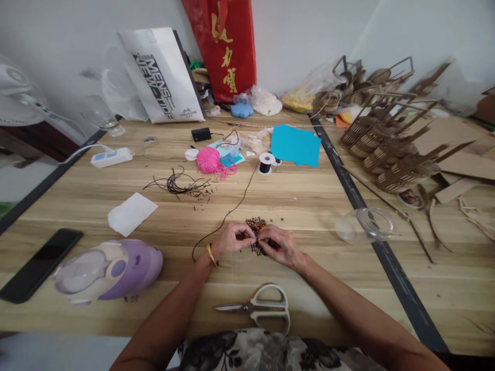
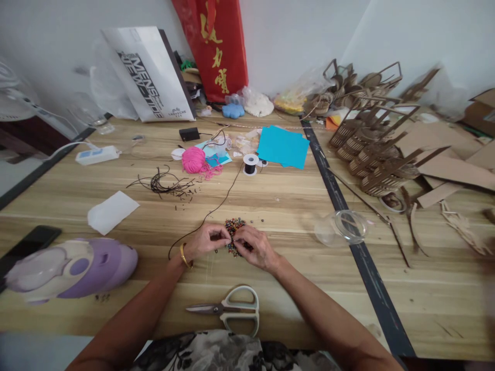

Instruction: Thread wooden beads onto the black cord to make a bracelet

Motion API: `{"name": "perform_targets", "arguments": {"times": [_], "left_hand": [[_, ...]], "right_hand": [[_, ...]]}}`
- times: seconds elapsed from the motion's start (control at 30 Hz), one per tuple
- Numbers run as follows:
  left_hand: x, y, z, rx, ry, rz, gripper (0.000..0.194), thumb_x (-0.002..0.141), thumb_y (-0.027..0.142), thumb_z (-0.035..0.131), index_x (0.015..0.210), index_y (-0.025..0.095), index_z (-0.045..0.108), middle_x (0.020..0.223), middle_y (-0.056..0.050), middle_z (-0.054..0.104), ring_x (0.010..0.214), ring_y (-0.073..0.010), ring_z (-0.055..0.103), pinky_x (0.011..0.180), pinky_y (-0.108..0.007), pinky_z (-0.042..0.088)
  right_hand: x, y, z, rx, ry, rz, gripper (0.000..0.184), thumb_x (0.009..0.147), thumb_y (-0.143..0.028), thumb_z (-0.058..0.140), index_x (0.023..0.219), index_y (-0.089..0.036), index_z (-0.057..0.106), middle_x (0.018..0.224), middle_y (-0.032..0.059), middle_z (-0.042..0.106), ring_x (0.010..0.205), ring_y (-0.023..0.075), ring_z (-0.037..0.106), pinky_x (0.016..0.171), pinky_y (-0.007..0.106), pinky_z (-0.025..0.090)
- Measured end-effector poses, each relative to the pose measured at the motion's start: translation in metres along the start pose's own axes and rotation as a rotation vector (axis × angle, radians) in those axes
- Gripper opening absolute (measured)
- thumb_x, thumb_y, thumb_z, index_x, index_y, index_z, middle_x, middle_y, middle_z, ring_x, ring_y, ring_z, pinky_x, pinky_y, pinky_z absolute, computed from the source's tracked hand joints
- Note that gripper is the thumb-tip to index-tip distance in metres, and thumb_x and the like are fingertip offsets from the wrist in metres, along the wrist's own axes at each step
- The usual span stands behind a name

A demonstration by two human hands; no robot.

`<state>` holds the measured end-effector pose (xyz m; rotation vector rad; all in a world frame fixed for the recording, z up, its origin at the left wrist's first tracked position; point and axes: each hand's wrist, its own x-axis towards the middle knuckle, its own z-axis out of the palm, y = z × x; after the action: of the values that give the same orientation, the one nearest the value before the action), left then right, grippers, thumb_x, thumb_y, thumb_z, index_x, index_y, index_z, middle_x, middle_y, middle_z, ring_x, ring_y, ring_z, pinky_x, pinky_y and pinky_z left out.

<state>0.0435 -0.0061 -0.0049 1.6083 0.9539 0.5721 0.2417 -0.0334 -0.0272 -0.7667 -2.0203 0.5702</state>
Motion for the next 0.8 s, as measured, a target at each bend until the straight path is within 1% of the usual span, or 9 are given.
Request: {"name": "perform_targets", "arguments": {"times": [0.23, 0.53, 0.8], "left_hand": [[0.0002, 0.0015, -0.0002, -0.005, -0.009, 0.001, 0.015, 0.072, 0.026, 0.064, 0.070, 0.011, 0.063, 0.061, 0.000, 0.058, 0.055, -0.0089, 0.050, 0.056, -0.021, 0.041], [0.0001, 0.0011, 0.0002, 0.000, -0.003, 0.011, 0.014, 0.072, 0.025, 0.064, 0.070, 0.011, 0.064, 0.060, 0.000, 0.058, 0.055, -0.0084, 0.049, 0.054, -0.019, 0.040], [0.0010, -0.0011, -0.0001, -0.014, -0.020, 0.022, 0.016, 0.071, 0.026, 0.065, 0.071, 0.011, 0.065, 0.063, -0.002, 0.060, 0.057, -0.0096, 0.051, 0.057, -0.021, 0.041]], "right_hand": [[0.0000, -0.0005, -0.0003, 0.009, -0.002, 0.002, 0.011, 0.085, -0.013, 0.058, 0.095, -0.017, 0.060, 0.087, 0.0094, 0.065, 0.083, 0.0170, 0.063, 0.072, 0.029, 0.054], [0.0007, -0.0019, -0.0013, 0.015, -0.017, 0.026, 0.010, 0.085, -0.015, 0.058, 0.095, -0.016, 0.059, 0.086, 0.0090, 0.065, 0.077, 0.0156, 0.062, 0.068, 0.028, 0.053], [0.0017, -0.0025, -0.0015, -0.010, -0.024, -0.006, 0.010, 0.086, -0.015, 0.057, 0.095, -0.017, 0.058, 0.083, 0.0078, 0.064, 0.077, 0.0160, 0.061, 0.067, 0.027, 0.052]]}}
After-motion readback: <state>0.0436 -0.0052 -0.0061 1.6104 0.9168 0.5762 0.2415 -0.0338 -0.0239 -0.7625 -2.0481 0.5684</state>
